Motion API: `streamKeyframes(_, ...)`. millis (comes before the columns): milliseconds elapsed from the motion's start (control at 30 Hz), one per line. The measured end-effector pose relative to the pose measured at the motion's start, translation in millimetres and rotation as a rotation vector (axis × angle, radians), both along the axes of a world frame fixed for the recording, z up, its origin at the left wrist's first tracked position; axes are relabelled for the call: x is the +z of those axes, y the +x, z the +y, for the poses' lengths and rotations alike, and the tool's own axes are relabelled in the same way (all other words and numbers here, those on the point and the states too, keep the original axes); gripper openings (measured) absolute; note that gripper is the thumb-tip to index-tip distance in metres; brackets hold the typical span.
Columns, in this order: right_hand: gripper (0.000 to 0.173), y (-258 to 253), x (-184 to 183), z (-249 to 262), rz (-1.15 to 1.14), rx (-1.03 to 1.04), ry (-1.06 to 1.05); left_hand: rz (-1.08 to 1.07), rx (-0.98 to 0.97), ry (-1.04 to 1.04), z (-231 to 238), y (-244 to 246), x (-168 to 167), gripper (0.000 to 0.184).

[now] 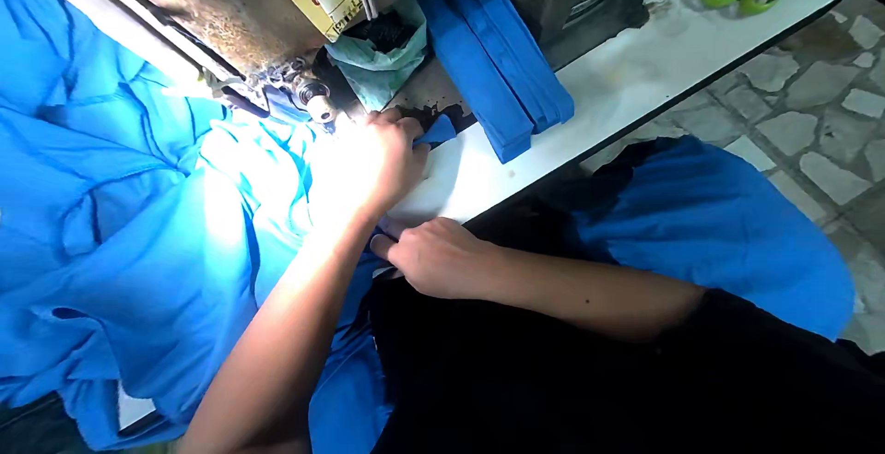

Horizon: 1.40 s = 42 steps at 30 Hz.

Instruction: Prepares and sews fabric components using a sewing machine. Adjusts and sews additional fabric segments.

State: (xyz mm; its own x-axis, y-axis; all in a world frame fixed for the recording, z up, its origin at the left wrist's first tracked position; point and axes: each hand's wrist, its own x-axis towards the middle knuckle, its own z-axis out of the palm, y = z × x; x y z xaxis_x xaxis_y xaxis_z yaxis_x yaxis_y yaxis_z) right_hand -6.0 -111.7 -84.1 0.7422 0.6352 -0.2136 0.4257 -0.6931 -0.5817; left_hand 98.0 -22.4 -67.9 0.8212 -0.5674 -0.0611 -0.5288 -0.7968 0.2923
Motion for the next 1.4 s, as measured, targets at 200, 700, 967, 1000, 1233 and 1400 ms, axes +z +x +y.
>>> streamKeyframes(200,0.029,-15.4,-16.8,-10.5,-0.168,-0.023,0.130,-0.286,-0.144,-0.392,73.7,-66.6,7.3,0.017)
streamKeyframes(700,0.020,-28.1,-23.8,-12.9,-0.260,-0.047,0.095,-0.102,-0.013,-0.533,105.4,-102.6,-37.6,0.025)
streamKeyframes(967,0.026,-27.4,-28.7,-13.7,-0.272,-0.042,0.087,-0.104,0.298,-0.197,79.4,-19.1,2.4,0.030)
streamKeyframes(1000,0.027,-27.8,-29.0,-13.7,-0.273,-0.044,0.082,-0.104,0.305,-0.146,77.1,-9.2,-1.0,0.030)
streamKeyframes(1233,0.036,-27.9,-29.5,-15.2,-0.255,-0.030,0.084,-0.115,0.203,-0.131,85.8,-21.9,-21.4,0.020)
streamKeyframes(1400,0.041,-26.9,-32.1,-14.9,-0.273,-0.026,0.089,-0.060,0.111,-0.250,101.0,-41.5,-34.7,0.022)
